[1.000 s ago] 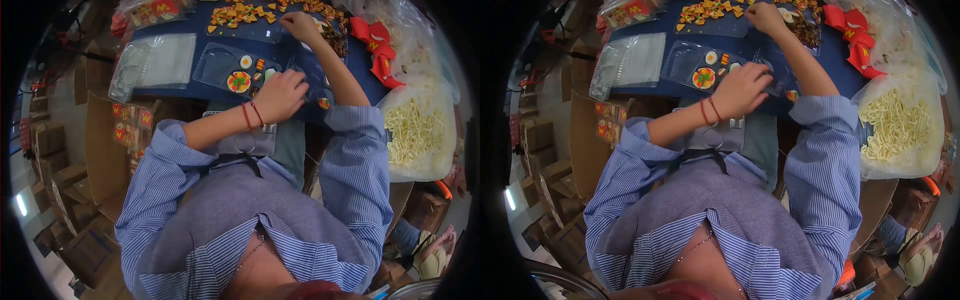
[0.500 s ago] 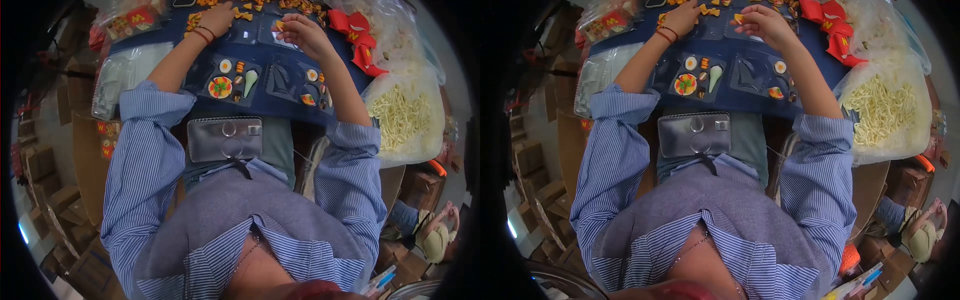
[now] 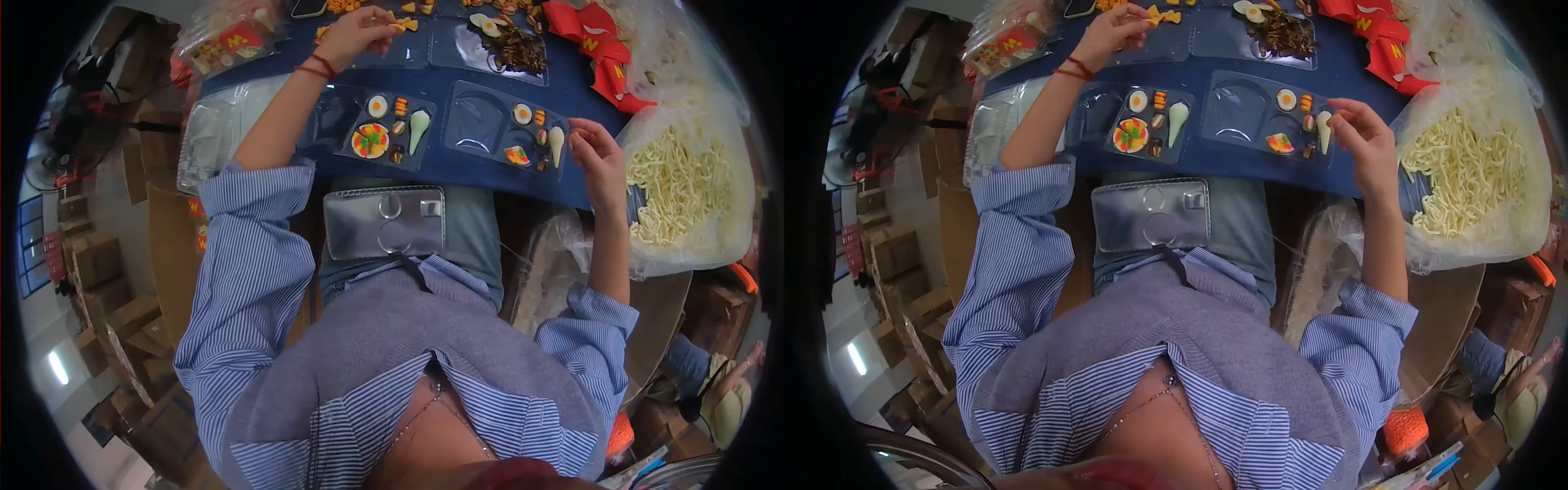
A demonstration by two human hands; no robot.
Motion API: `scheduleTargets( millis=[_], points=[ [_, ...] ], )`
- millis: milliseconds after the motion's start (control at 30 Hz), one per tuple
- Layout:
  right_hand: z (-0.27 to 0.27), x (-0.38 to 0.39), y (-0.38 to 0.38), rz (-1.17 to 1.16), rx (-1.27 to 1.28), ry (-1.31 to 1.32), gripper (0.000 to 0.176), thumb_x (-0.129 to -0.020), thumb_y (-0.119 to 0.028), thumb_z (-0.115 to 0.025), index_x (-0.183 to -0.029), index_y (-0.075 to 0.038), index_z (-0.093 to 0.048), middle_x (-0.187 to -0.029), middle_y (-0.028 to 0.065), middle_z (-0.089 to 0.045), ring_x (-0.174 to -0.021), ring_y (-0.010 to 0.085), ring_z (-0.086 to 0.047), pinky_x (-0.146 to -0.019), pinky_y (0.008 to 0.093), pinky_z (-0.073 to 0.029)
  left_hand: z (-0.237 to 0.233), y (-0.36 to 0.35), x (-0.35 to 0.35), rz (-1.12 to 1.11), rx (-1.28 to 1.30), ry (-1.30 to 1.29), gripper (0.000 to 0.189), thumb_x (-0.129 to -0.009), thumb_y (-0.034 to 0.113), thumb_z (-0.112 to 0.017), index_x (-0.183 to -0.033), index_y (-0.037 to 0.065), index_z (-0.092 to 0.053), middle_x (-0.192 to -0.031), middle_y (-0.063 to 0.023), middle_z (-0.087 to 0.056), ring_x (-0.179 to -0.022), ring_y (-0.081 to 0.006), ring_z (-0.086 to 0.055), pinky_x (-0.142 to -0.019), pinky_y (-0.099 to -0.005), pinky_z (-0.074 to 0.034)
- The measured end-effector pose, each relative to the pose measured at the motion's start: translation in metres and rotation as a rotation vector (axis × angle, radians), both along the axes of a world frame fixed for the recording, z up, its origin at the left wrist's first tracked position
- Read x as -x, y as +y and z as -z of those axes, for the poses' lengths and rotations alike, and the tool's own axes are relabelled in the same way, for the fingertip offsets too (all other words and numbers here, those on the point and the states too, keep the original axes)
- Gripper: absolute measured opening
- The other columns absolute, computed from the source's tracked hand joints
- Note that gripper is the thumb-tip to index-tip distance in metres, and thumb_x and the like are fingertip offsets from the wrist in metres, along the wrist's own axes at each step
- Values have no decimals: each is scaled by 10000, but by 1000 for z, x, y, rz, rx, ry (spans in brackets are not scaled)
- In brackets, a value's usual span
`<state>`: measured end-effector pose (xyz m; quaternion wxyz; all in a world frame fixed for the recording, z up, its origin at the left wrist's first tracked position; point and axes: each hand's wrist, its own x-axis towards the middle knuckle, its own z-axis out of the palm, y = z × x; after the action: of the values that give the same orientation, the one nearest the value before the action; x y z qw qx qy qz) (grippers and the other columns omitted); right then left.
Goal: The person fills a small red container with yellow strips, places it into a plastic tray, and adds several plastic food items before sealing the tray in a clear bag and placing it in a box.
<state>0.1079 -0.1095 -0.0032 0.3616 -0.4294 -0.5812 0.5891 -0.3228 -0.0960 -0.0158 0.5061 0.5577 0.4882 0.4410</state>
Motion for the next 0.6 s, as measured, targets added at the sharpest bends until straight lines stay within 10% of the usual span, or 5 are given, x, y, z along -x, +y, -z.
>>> scheduleTargets(
  millis=[333, 600],
  points=[
    [11, 28, -17, -19, -332, -365, 163, -875, -83, -667, -1005, 11, -690, -851, 0, -627, -761, 72, -610, -696, 200, -476, 6, -25, -154, 309, -254, 321, 126, -896, 117, -644, -982, 35, -601, -871, -61, -673, -767, -154, -650, -728, -287, -520],
    [28, 32, -21, 70, -28, -24, 69, -822, -65, -692, -888, -49, -704, -822, 13, -632, -718, 111, -633, -623, 249, -486, 36, -36, -175, 280, -828, 867, 168, -788, 172, -707, -902, 72, -632, -1032, -64, -589, -958, -239, -554, -804, -363, -468]
  ],
)
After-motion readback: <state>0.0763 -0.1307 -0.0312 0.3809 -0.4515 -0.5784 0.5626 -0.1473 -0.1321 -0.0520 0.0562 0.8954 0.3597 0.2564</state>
